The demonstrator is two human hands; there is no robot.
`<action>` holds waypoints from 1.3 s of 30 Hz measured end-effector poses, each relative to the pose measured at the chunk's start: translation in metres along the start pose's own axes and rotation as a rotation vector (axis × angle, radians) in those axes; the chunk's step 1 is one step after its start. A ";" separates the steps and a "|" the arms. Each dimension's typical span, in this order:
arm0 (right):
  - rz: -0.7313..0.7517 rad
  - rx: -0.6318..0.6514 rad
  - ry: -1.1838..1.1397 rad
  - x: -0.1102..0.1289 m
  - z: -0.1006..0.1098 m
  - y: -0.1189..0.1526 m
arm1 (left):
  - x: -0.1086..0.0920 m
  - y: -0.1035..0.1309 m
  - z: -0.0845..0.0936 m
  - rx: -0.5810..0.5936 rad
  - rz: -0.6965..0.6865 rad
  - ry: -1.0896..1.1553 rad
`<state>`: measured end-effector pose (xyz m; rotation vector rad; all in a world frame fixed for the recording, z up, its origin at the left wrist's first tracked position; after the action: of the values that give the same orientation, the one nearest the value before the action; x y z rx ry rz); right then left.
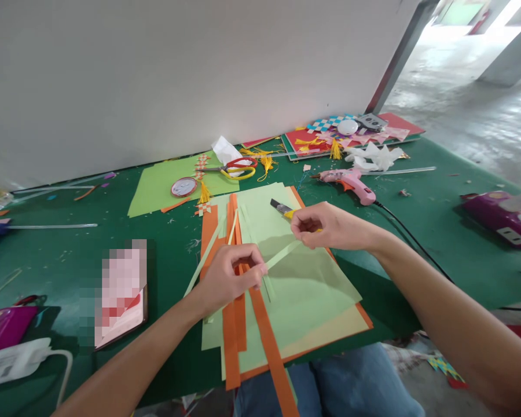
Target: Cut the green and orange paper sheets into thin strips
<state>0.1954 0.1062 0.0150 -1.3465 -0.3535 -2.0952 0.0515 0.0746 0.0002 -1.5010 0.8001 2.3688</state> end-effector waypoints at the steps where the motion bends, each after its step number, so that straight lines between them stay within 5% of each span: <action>1: 0.004 0.004 0.013 -0.001 0.001 0.000 | 0.001 0.000 0.000 0.000 0.005 0.000; 12: -0.064 -0.008 0.045 -0.010 0.014 0.005 | 0.006 -0.002 0.002 -0.007 -0.023 0.007; 21: -0.103 -0.224 0.026 -0.019 0.041 0.010 | -0.003 -0.001 0.008 -0.064 -0.060 0.030; 32: 0.074 0.015 -0.565 -0.002 -0.007 0.003 | 0.002 -0.002 0.008 -0.106 -0.046 -0.003; 39: -0.022 -0.102 -0.391 -0.013 -0.003 -0.001 | 0.001 -0.003 0.003 -0.036 -0.032 0.043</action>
<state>0.1963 0.1100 0.0024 -1.8239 -0.4275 -1.8796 0.0503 0.0790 -0.0005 -1.5715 0.7418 2.3478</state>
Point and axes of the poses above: each hand's wrist, its own y-axis away from the middle knuckle, its own z-axis out of the back of the hand, x = y × z, the point moved 9 cm from there along -y, towards the middle knuckle, and after that the axes turned 12 degrees about z, right-handed, at the moved point
